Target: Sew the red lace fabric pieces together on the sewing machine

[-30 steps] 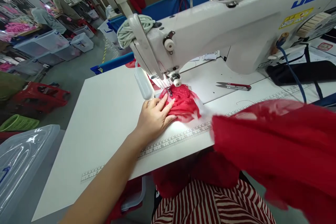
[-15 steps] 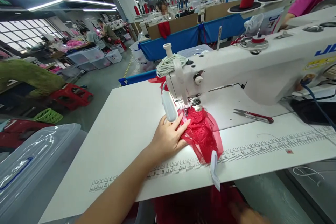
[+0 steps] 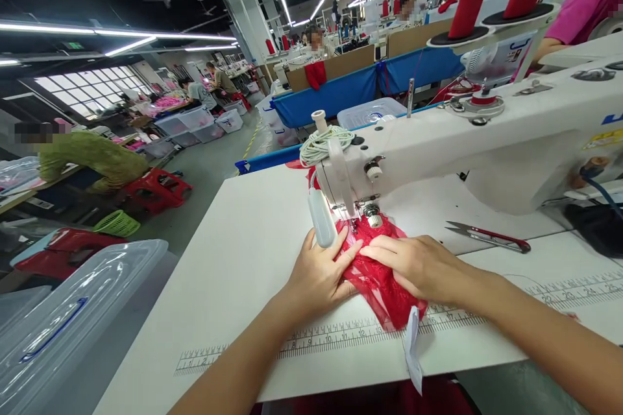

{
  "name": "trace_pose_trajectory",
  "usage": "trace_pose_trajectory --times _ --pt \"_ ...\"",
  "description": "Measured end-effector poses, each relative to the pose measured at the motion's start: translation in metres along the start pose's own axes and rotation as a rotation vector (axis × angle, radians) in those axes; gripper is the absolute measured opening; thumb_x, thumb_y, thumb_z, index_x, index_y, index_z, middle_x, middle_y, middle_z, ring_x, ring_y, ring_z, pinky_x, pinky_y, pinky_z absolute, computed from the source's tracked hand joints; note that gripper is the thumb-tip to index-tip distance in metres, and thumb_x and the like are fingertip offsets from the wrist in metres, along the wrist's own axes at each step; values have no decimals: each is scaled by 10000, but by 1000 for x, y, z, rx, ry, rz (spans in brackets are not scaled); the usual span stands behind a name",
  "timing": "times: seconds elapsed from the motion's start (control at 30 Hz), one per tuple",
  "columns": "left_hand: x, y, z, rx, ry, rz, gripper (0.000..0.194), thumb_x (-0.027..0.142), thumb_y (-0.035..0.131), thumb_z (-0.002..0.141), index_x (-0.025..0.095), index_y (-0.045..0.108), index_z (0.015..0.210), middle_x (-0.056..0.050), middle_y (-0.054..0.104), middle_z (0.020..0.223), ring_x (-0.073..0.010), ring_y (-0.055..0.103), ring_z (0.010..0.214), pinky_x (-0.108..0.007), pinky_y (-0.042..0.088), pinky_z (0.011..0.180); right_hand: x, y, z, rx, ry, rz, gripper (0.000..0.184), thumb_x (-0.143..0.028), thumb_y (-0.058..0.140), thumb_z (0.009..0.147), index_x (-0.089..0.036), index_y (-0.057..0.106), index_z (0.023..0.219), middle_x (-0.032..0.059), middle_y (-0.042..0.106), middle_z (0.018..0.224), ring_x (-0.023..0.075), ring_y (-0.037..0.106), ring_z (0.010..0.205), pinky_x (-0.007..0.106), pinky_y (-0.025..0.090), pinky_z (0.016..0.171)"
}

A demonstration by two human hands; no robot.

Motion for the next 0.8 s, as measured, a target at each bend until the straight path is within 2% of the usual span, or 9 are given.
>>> trace_pose_trajectory --times 0.07,0.17,0.27,0.33,0.43,0.6,0.8 --pt "1 -2 0 34 20 8 608 594 506 1002 153 617 1405 -214 662 1351 -374 639 1205 -606 384 1096 4 13 0 18 27 -27 544 13 407 762 -227 649 1187 52 726 1113 178 669 740 294 489 565" --pt "4 -4 1 56 43 21 604 586 504 1004 135 630 1385 -222 677 1311 -371 648 1190 -601 390 1098 6 18 -7 104 52 -29 407 11 381 798 -219 647 1002 52 710 1002 177 626 695 304 450 563" --pt "5 -4 2 39 30 39 591 569 472 1023 131 624 1389 -224 670 1323 -362 643 1204 -592 399 1103 6 16 -9 148 39 -46 338 -1 393 808 -226 627 904 66 727 1126 167 615 669 311 441 573" --pt "4 -4 1 27 23 41 592 569 446 1035 136 618 1401 -222 655 1356 -362 629 1231 -592 410 1101 6 14 -8 156 37 -56 341 -7 401 794 -227 637 905 74 730 1239 180 655 712 317 458 582" --pt "4 -6 1 37 30 37 599 594 428 1037 158 638 1389 -207 662 1356 -367 627 1233 -605 419 1103 6 14 -5 131 48 -40 389 -5 395 777 -224 666 952 72 748 1266 200 702 764 332 494 588" --pt "2 -7 2 34 22 52 603 610 390 1045 186 638 1394 -182 673 1356 -360 631 1239 -615 422 1121 5 13 -5 119 80 -23 387 -9 384 801 -211 677 951 84 755 1256 194 684 651 354 483 531" --pt "1 -8 4 15 -19 59 614 634 346 1051 224 628 1411 -153 676 1366 -348 639 1230 -630 395 1152 5 15 -6 128 69 -34 353 3 375 806 -223 624 914 61 755 1258 166 645 588 339 418 507"
Point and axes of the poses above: each hand's wrist, its own z-axis towards the middle knuckle, its own y-axis out of the palm, x = y × z, the point moved 8 cm from there along z, towards the middle knuckle
